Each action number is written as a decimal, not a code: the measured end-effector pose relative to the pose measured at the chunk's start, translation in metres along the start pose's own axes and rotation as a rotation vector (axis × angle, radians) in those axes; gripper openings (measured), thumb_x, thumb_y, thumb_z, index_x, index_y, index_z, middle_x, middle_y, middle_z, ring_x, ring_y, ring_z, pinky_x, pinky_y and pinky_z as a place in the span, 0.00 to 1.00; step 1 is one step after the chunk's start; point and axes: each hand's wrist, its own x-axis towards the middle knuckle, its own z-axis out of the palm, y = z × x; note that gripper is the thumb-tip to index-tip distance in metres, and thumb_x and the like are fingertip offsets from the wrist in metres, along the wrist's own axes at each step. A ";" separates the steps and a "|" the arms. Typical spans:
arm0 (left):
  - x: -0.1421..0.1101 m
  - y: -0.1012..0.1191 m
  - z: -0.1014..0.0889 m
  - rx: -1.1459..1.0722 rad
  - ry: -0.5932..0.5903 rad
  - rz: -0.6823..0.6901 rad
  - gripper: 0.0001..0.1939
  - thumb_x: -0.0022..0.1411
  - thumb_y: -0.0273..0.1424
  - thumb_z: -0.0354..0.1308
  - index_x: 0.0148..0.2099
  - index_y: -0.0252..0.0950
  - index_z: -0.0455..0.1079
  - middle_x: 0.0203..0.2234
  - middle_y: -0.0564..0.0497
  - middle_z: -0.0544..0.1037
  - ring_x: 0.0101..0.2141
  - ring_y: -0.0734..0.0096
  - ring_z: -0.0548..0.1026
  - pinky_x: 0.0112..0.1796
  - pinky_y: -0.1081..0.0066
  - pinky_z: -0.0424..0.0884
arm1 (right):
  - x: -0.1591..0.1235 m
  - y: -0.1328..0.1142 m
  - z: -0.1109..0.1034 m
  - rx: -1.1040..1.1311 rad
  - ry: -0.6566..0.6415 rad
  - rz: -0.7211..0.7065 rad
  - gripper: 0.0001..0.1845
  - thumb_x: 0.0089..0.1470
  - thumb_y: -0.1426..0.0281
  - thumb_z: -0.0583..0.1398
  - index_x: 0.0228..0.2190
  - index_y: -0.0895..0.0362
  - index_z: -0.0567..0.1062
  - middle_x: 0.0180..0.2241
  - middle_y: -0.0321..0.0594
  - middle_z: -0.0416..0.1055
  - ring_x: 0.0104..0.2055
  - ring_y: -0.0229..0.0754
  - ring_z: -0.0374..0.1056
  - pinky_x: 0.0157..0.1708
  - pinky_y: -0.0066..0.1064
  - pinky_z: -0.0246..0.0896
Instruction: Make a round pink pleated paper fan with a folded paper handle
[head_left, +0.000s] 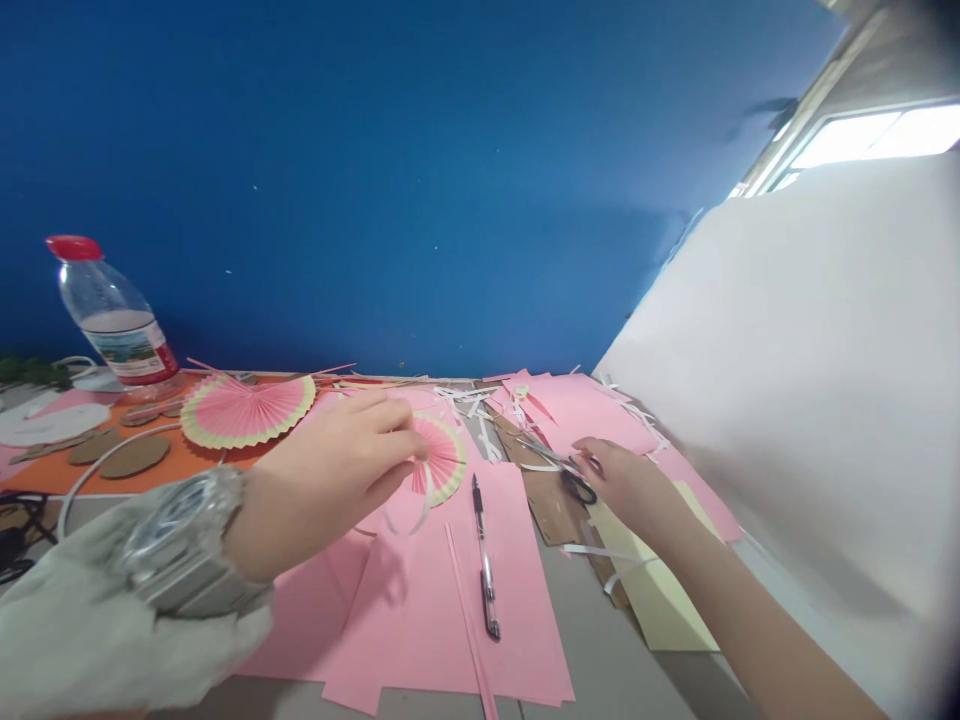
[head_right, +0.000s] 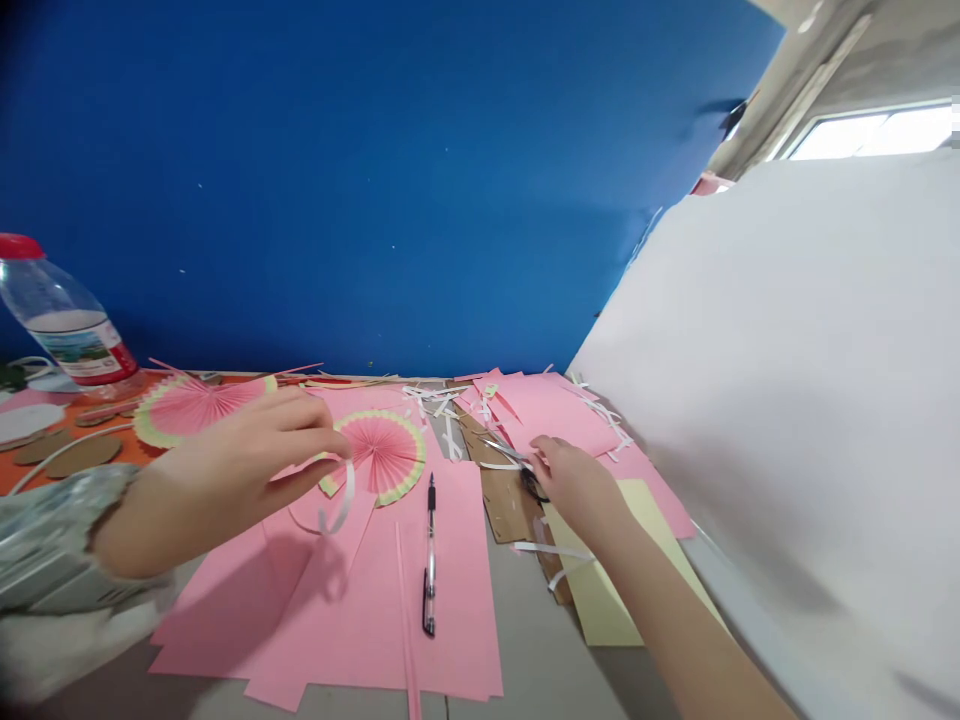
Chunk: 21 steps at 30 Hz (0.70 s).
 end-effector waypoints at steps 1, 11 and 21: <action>-0.001 0.003 -0.005 -0.018 0.124 0.065 0.11 0.64 0.22 0.48 0.36 0.37 0.71 0.29 0.51 0.70 0.34 0.67 0.66 0.36 0.66 0.65 | -0.008 -0.013 -0.005 0.052 0.007 -0.039 0.18 0.65 0.62 0.45 0.42 0.56 0.71 0.40 0.43 0.73 0.40 0.43 0.71 0.38 0.35 0.67; -0.015 0.021 -0.003 0.100 0.520 0.213 0.18 0.57 0.13 0.54 0.43 0.40 0.69 0.28 0.52 0.69 0.36 0.67 0.64 0.40 0.66 0.65 | -0.062 -0.132 -0.024 1.428 -0.410 -0.446 0.09 0.55 0.62 0.60 0.30 0.56 0.70 0.29 0.33 0.69 0.34 0.35 0.68 0.40 0.31 0.63; -0.010 0.020 -0.001 0.031 0.562 0.204 0.18 0.58 0.23 0.59 0.50 0.41 0.64 0.33 0.52 0.73 0.39 0.66 0.69 0.44 0.65 0.66 | -0.067 -0.132 -0.010 1.468 -0.450 -0.379 0.11 0.56 0.64 0.60 0.28 0.55 0.65 0.27 0.33 0.68 0.33 0.35 0.66 0.40 0.31 0.60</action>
